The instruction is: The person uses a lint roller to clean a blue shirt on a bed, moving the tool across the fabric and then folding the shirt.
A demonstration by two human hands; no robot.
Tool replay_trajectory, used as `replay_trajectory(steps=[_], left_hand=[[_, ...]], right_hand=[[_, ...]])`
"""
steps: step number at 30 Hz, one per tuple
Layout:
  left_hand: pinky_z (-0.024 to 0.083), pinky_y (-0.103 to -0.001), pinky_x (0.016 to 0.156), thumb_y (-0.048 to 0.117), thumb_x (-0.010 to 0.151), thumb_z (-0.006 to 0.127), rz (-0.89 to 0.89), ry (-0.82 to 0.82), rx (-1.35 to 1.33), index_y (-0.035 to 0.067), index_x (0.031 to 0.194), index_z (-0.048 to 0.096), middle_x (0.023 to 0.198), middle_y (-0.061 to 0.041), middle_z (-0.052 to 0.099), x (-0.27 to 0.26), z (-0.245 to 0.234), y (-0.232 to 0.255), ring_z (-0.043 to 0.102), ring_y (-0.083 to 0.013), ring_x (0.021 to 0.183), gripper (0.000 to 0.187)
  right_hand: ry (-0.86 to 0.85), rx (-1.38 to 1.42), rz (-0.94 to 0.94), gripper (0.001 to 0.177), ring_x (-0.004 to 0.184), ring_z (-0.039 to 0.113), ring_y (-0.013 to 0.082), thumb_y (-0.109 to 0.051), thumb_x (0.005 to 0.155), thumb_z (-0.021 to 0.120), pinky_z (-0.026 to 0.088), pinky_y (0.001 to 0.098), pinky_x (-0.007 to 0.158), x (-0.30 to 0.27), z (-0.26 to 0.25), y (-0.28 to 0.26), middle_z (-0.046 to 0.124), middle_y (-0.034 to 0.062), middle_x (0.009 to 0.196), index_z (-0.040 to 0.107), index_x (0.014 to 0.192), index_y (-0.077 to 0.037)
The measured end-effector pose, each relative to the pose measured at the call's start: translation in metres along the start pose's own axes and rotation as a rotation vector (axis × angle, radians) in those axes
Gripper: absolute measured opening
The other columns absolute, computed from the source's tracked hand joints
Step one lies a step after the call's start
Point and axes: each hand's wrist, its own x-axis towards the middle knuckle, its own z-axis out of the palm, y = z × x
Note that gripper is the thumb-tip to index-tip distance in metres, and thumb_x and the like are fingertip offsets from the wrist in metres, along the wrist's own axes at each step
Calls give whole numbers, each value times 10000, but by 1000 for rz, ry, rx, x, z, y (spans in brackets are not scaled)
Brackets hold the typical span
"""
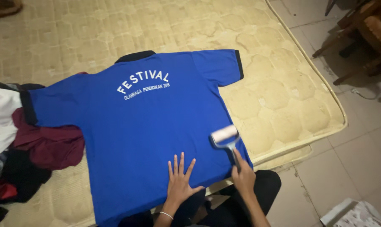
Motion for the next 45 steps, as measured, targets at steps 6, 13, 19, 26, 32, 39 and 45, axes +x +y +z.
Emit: replay_trajectory(steps=[6, 13, 19, 26, 32, 39, 45], left_hand=[[-3, -658, 1200, 559, 685, 866, -72, -128, 14, 212, 1612, 277, 1686, -278, 39, 2, 1, 12, -19, -476, 1514, 1152], [80, -573, 1222, 231, 789, 731, 337, 76, 461, 56, 1545, 351, 1664, -277, 182, 41, 64, 70, 114, -430, 1540, 863], [89, -632, 1192, 305, 700, 761, 515, -206, 176, -75, 1408, 522, 1510, -291, 384, 28, 86, 103, 180, -513, 1463, 838], [390, -502, 1096, 169, 852, 698, 626, -298, -349, 72, 1099, 737, 1111, -132, 722, -18, 88, 67, 619, -339, 1196, 268], [454, -433, 974, 20, 863, 617, 392, 221, -508, 71, 982, 742, 1040, -104, 759, 22, 40, 50, 677, -261, 1043, 180], [243, -544, 1201, 336, 1023, 532, 395, 197, -35, -15, 1461, 497, 1568, -199, 445, 93, 76, 77, 351, -382, 1477, 563], [170, -600, 1201, 480, 899, 563, 565, 172, 88, 81, 1516, 483, 1612, -233, 348, 71, 130, 125, 276, -424, 1505, 739]], right_hand=[[209, 87, -131, 601, 814, 712, 280, 16, 816, 606, 555, 338, 707, -119, -9, 101, 703, 136, 1014, 613, 1388, -167], [204, 166, -16, 581, 701, 686, 212, 21, 806, 620, 533, 312, 650, -116, -34, 90, 704, 88, 901, 653, 1355, -167], [-53, 100, 80, 676, 697, 696, 280, -22, 777, 588, 560, 360, 678, -18, -11, 3, 728, 120, 880, 637, 1388, -308], [4, 126, -102, 728, 887, 690, 377, -25, 768, 595, 542, 426, 792, 29, 23, -26, 711, 192, 1008, 584, 1443, -297], [100, 99, -31, 620, 934, 748, 321, -33, 789, 617, 582, 375, 778, -64, 4, 61, 748, 145, 1113, 638, 1379, -223], [80, 109, 55, 603, 963, 771, 246, 13, 747, 599, 595, 326, 789, -135, -43, 144, 761, 130, 1105, 675, 1318, -165], [21, 209, -19, 582, 992, 741, 239, 30, 749, 621, 598, 328, 805, -78, -73, 150, 741, 157, 1146, 656, 1320, -82]])
